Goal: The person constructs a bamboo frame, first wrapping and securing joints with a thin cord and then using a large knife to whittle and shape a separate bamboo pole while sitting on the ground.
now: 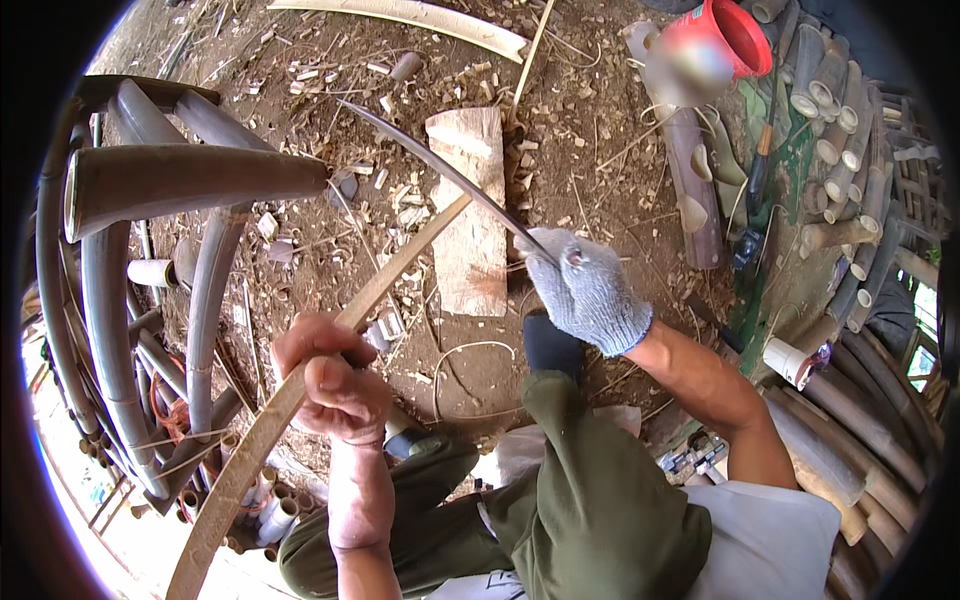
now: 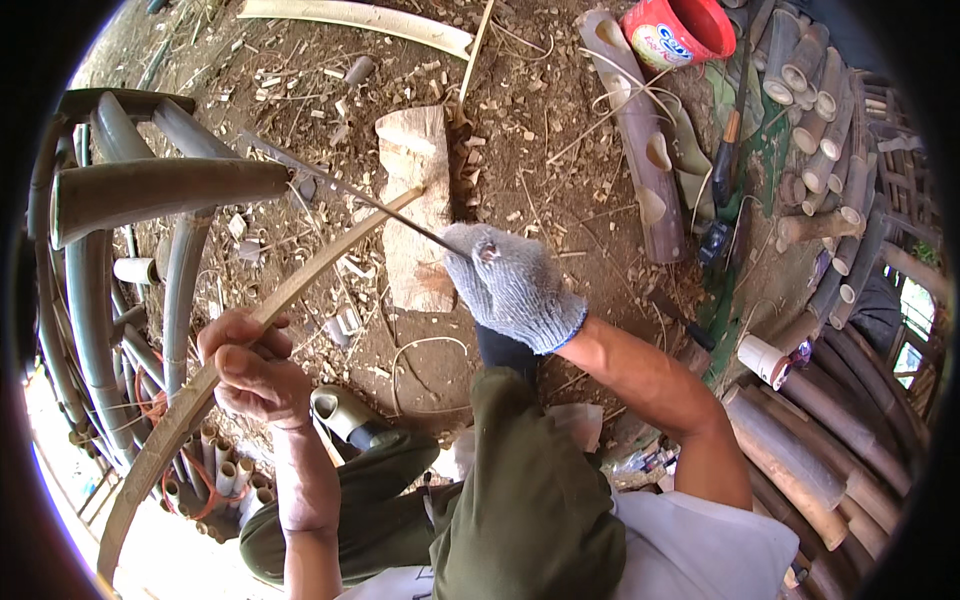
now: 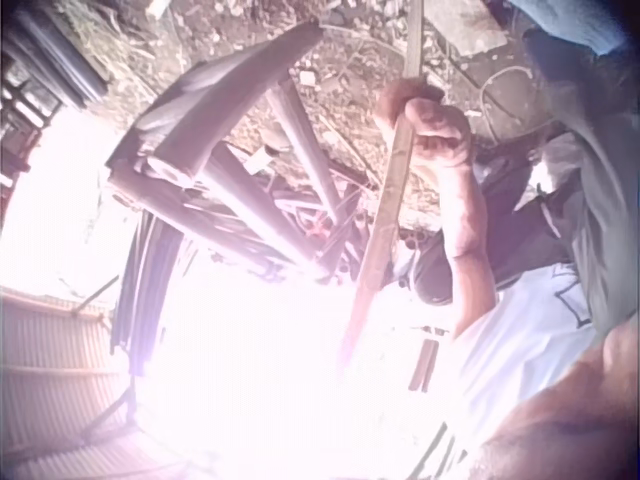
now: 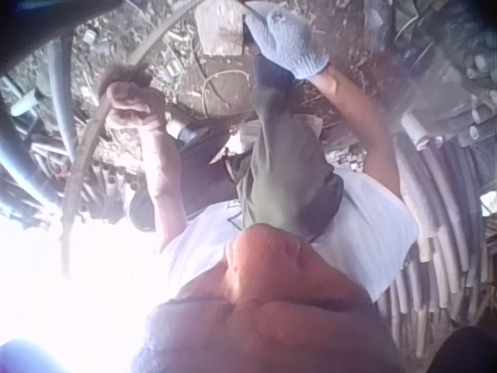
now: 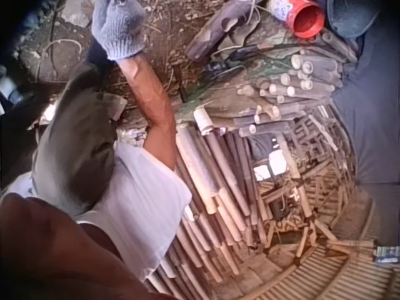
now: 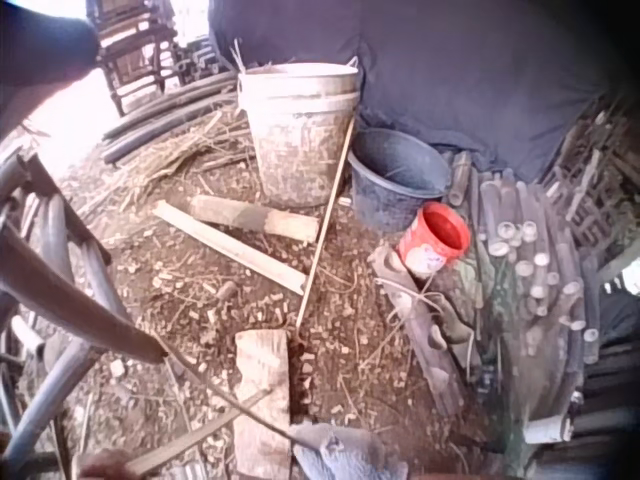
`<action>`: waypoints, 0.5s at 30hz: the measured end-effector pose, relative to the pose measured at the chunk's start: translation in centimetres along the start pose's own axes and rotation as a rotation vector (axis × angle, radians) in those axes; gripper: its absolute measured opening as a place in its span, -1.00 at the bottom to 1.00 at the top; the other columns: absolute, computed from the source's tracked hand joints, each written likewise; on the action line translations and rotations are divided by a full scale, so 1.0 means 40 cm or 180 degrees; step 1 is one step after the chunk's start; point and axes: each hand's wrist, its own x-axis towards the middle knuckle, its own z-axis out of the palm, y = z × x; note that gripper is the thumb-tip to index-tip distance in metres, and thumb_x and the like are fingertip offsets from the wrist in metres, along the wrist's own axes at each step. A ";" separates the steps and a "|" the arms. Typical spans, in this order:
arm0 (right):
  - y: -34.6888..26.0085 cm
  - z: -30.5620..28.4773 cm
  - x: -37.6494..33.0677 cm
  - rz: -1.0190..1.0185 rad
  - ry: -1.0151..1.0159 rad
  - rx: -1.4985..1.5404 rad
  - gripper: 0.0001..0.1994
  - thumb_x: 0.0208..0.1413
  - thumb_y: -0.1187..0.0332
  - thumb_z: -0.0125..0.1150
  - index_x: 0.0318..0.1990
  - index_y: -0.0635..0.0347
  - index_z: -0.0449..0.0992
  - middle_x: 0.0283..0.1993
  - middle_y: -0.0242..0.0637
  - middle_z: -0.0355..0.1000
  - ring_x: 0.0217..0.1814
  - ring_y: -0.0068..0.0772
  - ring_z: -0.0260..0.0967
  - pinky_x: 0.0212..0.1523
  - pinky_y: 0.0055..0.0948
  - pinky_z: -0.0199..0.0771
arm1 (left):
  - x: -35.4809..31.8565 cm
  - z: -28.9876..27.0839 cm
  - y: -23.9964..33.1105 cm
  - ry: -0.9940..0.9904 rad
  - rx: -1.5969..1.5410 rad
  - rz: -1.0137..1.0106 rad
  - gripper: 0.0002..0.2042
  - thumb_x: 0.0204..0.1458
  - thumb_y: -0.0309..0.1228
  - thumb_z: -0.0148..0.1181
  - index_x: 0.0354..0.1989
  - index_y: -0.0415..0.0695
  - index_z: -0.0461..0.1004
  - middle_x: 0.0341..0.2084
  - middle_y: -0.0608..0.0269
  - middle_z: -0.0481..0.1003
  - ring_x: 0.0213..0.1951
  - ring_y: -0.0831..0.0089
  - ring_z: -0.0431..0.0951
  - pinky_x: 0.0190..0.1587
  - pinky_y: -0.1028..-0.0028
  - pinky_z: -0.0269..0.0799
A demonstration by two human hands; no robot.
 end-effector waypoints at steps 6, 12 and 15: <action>0.159 0.020 -0.009 0.0865 -0.1386 -0.1316 -0.57 0.39 0.09 -0.12 -0.30 0.30 0.50 -0.58 0.07 0.44 -0.55 0.13 0.45 -0.51 0.03 0.44 | -0.004 0.005 -0.010 0.0072 0.0098 0.0084 -0.44 0.34 0.18 -0.27 -0.35 -0.11 0.34 -0.74 0.31 0.35 -0.73 0.66 0.27 -0.60 0.64 0.25; 0.062 0.005 -0.002 -0.0060 0.0138 -0.0021 -0.75 0.34 0.20 -0.01 -0.22 0.15 0.53 -0.40 -0.04 0.50 -0.43 -0.06 0.52 -0.44 -0.19 0.53 | -0.003 -0.003 0.001 0.0144 0.0214 -0.0190 -0.43 0.34 0.18 -0.28 -0.33 -0.13 0.37 -0.67 0.29 0.39 -0.73 0.66 0.25 -0.62 0.64 0.18; 0.240 0.037 -0.064 0.0926 -0.1751 -0.1581 -0.65 0.35 0.17 -0.08 -0.26 0.23 0.54 -0.44 0.04 0.48 -0.49 0.00 0.50 -0.49 -0.07 0.50 | 0.016 0.010 -0.020 -0.0104 -0.0369 -0.0187 -0.52 0.35 0.06 -0.12 -0.27 -0.16 0.41 -0.60 0.28 0.41 -0.67 0.66 0.28 -0.59 0.61 0.26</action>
